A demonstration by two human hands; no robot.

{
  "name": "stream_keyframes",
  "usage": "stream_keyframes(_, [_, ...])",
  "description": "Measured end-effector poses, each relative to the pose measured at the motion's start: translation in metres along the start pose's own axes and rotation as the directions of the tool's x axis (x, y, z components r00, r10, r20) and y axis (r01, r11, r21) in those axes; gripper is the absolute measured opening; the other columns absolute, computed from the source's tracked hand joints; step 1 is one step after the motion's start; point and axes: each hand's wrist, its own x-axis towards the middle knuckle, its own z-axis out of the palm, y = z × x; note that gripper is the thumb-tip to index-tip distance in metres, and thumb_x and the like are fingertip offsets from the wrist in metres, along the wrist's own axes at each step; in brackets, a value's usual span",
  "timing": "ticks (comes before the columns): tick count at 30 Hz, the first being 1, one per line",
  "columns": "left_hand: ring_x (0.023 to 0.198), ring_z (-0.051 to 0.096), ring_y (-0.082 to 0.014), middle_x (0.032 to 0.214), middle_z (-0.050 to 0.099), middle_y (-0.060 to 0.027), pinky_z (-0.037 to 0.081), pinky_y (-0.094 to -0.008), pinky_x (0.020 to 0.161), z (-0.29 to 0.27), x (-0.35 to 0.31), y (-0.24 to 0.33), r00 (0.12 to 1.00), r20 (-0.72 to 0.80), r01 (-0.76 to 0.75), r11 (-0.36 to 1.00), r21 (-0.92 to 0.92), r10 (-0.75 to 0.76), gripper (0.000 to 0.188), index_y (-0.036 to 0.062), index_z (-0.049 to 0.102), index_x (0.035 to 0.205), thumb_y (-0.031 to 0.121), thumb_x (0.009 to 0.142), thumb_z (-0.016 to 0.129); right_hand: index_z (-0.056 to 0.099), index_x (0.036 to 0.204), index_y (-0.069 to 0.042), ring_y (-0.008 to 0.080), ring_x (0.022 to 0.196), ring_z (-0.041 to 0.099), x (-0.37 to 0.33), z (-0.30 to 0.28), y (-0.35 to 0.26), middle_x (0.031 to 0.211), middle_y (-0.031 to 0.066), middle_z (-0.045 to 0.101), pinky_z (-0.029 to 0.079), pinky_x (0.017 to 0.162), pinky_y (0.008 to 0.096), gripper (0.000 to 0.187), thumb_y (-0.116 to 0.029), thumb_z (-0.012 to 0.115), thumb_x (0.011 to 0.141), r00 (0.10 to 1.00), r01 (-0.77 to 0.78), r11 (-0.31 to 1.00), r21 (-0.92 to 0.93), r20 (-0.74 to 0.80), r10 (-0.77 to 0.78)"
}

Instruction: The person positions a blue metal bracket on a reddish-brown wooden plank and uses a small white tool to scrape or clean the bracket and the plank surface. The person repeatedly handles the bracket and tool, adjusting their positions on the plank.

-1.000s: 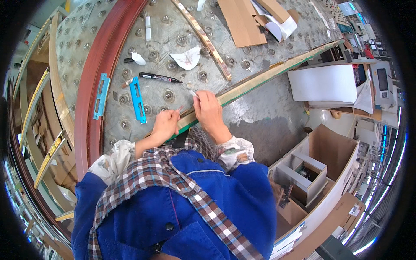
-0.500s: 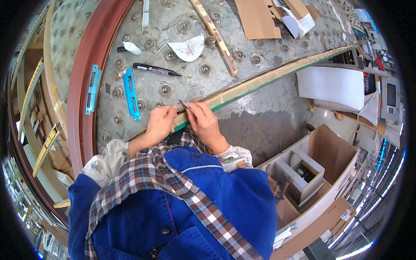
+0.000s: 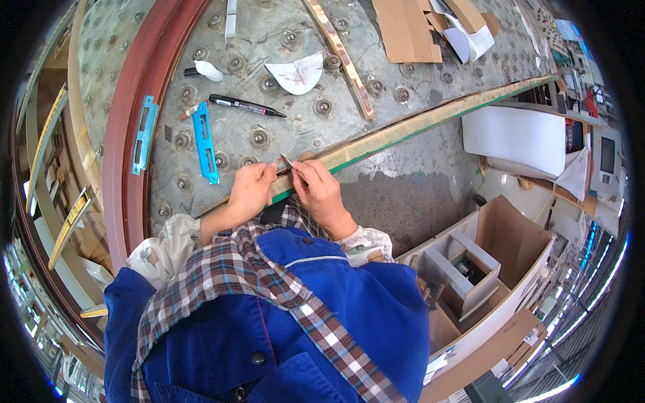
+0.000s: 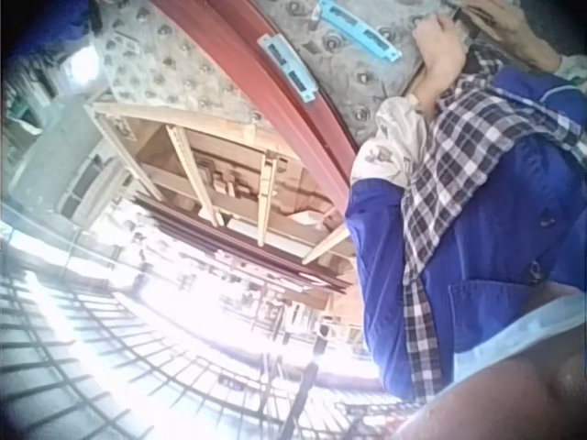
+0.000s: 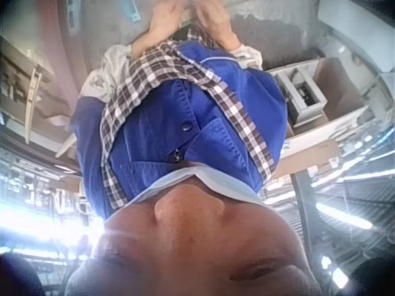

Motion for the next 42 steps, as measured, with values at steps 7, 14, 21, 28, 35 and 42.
stream_keyframes(7, [0.044,0.060,-0.0248,0.047,0.056,-0.0141,0.047,-0.0380,0.050,-0.003,-0.002,0.009,0.999,0.028,0.030,0.999,0.028,-0.031,0.044,-0.0039,0.057,0.068,0.027,0.097,0.045,0.064,0.101,0.000,0.0272,0.073,0.064,-0.001,0.000,-0.002,0.087,0.0118,0.062,0.053,0.064,0.0335,0.027,0.004,0.071,0.075,1.000,-0.012,1.000,-0.021,0.002,0.012])
stream_keyframes(14, [0.040,0.057,-0.0184,0.046,0.054,-0.0116,0.042,-0.0337,0.043,-0.001,-0.001,0.000,1.000,0.000,-0.005,1.000,0.000,0.005,0.043,-0.0032,0.058,0.070,0.028,0.097,0.049,0.063,0.100,0.000,0.0283,0.073,0.063,0.003,-0.003,-0.006,0.086,0.0127,0.061,0.052,0.062,0.0347,0.024,0.004,0.069,0.077,0.996,-0.064,0.998,0.030,0.062,0.062])
stream_keyframes(21, [0.042,0.058,-0.0195,0.049,0.056,-0.0126,0.043,-0.0336,0.044,-0.001,-0.001,0.000,1.000,0.013,-0.009,1.000,0.023,0.009,0.040,-0.0021,0.057,0.070,0.026,0.097,0.048,0.061,0.093,0.000,0.0310,0.071,0.061,0.006,-0.001,-0.013,0.082,0.0130,0.058,0.050,0.061,0.0373,0.017,0.004,0.065,0.078,0.993,-0.028,0.999,-0.046,0.110,0.033])
stream_keyframes(28, [0.066,0.061,-0.0456,0.069,0.061,-0.0264,0.048,-0.0532,0.064,0.003,-0.010,0.004,0.988,0.037,-0.153,0.918,0.367,0.150,0.032,-0.0020,0.059,0.083,0.023,0.096,0.046,0.057,0.089,-0.003,0.0321,0.068,0.058,0.007,0.001,-0.023,0.076,0.0127,0.053,0.049,0.058,0.0397,0.009,-0.001,0.062,0.082,0.993,-0.026,0.982,-0.187,0.106,0.047])
stream_keyframes(35, [0.046,0.052,-0.0115,0.062,0.061,-0.0067,0.041,-0.0286,0.044,-0.042,-0.027,0.002,0.919,0.369,-0.056,0.975,-0.216,0.135,0.027,0.0010,0.060,0.097,0.021,0.102,0.042,0.056,0.095,-0.002,0.0295,0.068,0.063,0.001,0.000,-0.023,0.080,0.0133,0.060,0.051,0.059,0.0364,0.012,-0.005,0.063,0.086,0.986,-0.156,0.981,-0.119,0.031,0.161])
stream_keyframes(42, [0.057,0.036,-0.0046,0.075,0.051,-0.0007,0.034,-0.0205,0.054,-0.105,-0.073,0.026,0.836,0.460,0.157,0.674,-0.722,0.298,0.023,0.0023,0.055,0.104,0.021,0.102,0.042,0.047,0.107,0.002,0.0094,0.063,0.055,0.031,-0.034,-0.093,0.077,0.0067,0.061,0.045,0.057,0.0240,0.023,-0.008,0.061,0.091,0.969,-0.247,0.839,0.486,0.136,0.206])
